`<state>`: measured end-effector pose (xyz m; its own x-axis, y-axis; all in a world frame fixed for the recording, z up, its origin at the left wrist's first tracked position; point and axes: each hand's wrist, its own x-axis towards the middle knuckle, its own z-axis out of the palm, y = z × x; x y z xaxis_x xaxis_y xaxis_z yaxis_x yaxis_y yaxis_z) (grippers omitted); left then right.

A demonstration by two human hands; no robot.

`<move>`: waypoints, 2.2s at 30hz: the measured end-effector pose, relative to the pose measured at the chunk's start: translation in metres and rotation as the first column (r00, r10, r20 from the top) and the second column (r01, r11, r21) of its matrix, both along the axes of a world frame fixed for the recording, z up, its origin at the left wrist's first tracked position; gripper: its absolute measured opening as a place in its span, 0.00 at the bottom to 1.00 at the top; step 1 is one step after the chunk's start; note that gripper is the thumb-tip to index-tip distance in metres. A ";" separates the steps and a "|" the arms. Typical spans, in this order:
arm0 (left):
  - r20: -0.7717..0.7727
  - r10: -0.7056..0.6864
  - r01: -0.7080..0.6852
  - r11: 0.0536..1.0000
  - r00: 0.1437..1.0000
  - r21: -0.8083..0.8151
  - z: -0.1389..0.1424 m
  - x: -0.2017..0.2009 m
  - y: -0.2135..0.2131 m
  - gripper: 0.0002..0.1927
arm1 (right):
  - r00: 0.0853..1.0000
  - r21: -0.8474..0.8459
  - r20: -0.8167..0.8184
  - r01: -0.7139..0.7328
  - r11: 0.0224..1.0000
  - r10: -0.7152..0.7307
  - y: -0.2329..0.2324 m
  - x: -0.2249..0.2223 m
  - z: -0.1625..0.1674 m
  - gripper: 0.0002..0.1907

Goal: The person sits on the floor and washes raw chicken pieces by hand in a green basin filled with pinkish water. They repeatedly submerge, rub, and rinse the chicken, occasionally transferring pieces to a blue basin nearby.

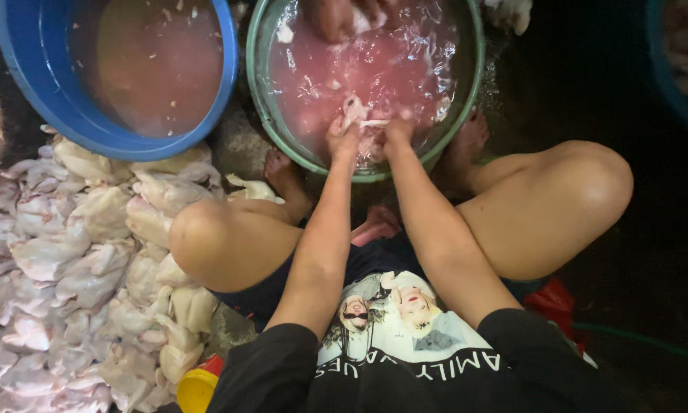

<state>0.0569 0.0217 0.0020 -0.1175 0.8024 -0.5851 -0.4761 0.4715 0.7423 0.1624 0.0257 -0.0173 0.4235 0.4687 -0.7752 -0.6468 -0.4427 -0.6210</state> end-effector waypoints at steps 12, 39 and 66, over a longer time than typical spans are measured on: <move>0.085 0.010 -0.011 1.000 0.996 0.005 -0.001 -0.001 -0.001 0.20 | 0.948 0.177 -0.309 -0.022 0.984 0.077 0.004 0.010 0.002 0.18; 0.242 0.371 -0.382 0.924 0.896 -0.003 -0.006 -0.047 0.031 0.19 | 0.987 0.065 -0.146 -0.052 0.997 0.061 0.002 0.036 -0.006 0.15; -0.140 -0.841 0.847 0.531 0.523 -0.019 -0.012 -0.013 -0.003 0.12 | 0.792 -0.137 0.425 -0.423 0.896 0.439 0.003 0.011 -0.007 0.37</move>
<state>0.0436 0.0190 -0.0103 0.5653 0.5882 -0.5783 0.2179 0.5697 0.7924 0.1730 0.0283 -0.0245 0.4786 0.6610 -0.5780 -0.0512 -0.6361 -0.7699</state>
